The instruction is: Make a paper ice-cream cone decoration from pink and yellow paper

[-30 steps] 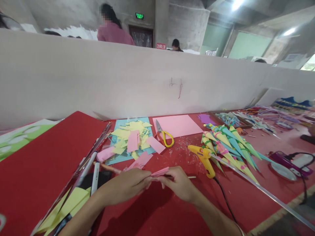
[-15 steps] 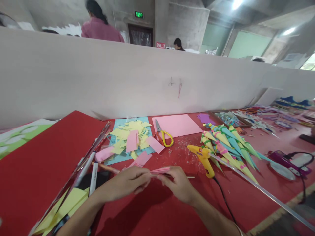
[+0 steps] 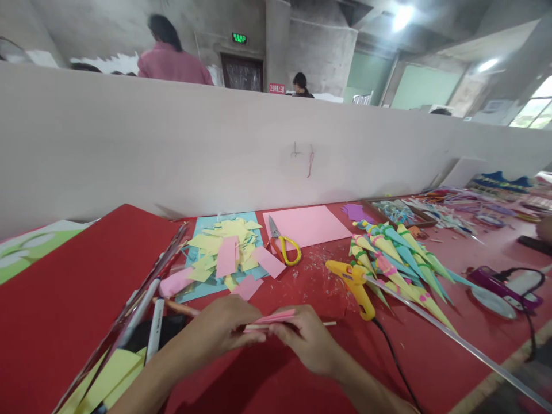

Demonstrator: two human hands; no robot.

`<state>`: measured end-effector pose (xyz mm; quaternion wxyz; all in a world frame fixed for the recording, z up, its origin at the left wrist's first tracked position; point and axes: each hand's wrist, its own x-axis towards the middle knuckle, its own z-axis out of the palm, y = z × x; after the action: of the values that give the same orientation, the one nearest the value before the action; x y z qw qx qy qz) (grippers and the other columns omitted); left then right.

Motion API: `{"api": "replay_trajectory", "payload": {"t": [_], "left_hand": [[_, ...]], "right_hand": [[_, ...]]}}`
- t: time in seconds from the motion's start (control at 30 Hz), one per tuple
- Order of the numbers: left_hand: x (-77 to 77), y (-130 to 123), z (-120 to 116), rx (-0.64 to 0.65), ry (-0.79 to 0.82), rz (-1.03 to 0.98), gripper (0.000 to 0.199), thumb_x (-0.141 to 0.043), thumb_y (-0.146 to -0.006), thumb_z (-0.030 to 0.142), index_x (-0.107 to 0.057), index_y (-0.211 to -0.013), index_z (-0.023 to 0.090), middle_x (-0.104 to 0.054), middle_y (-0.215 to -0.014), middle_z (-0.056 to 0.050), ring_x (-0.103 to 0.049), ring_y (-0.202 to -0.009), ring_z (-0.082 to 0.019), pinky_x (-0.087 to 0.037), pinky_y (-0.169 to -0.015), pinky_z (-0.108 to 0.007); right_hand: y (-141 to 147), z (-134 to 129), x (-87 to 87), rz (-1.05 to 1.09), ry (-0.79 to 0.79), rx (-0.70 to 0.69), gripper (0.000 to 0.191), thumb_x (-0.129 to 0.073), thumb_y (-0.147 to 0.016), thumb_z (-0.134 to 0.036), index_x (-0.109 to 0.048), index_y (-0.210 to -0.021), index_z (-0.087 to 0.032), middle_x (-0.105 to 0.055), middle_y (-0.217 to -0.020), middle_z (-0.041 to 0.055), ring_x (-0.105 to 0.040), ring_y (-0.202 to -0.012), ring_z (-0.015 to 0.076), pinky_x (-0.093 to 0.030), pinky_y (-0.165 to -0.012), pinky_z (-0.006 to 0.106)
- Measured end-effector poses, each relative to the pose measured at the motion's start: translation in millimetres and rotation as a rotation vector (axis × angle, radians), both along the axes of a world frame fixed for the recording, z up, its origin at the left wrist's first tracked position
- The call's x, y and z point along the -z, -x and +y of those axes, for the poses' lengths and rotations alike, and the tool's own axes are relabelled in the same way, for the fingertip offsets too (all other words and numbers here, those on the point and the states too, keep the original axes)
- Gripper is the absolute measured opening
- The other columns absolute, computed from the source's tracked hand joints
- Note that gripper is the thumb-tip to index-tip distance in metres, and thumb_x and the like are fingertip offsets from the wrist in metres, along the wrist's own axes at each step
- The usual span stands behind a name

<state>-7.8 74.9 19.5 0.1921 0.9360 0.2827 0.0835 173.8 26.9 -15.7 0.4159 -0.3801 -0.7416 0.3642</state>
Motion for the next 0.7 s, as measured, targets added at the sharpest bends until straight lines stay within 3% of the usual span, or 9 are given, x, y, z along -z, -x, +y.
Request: {"api": "replay_trajectory", "payload": {"t": [0.23, 0.37, 0.53, 0.7], "left_hand": [[-4.0, -3, -7, -0.073, 0.013, 0.059, 0.036, -0.035, -0.089, 0.034, -0.051, -0.061, 0.018, -0.06, -0.058, 0.001, -0.05, -0.056, -0.013, -0.029, -0.055, -0.021], [-10.5, -8, -9, -0.109, 0.031, 0.035, 0.036, -0.035, -0.088, 0.03, -0.048, -0.057, 0.017, -0.057, -0.053, 0.002, -0.048, -0.05, -0.011, -0.027, -0.052, -0.021], [-5.3, -9, -6, -0.107, 0.124, -0.001, 0.043, -0.032, -0.089, 0.033, -0.046, -0.052, 0.017, -0.055, -0.048, 0.001, -0.05, -0.049, -0.01, -0.031, -0.053, -0.02], [-5.5, -7, -8, -0.069, 0.106, -0.019, 0.043, -0.029, -0.091, 0.031, -0.05, -0.056, 0.017, -0.058, -0.054, 0.002, -0.052, -0.055, -0.01, -0.033, -0.059, -0.02]], "right_hand": [[2, -1, 7.9, -0.089, -0.094, 0.051, 0.03, -0.036, -0.09, -0.027, -0.064, -0.085, -0.018, -0.064, -0.073, 0.0029, -0.056, -0.066, 0.0132, -0.04, -0.062, 0.02], [1, -3, 7.6, -0.15, -0.132, 0.056, 0.025, -0.039, -0.088, -0.029, -0.061, -0.088, -0.017, -0.064, -0.077, 0.0041, -0.056, -0.068, 0.0145, -0.04, -0.062, 0.022], [1, -3, 5.6, -0.148, -0.078, 0.038, 0.033, -0.032, -0.092, -0.03, -0.063, -0.089, -0.018, -0.066, -0.081, 0.0044, -0.06, -0.073, 0.0147, -0.041, -0.066, 0.021], [1, -4, 5.4, -0.133, -0.083, 0.038, 0.033, -0.033, -0.091, -0.03, -0.064, -0.086, -0.019, -0.066, -0.073, 0.0024, -0.058, -0.066, 0.0135, -0.04, -0.061, 0.02]]}}
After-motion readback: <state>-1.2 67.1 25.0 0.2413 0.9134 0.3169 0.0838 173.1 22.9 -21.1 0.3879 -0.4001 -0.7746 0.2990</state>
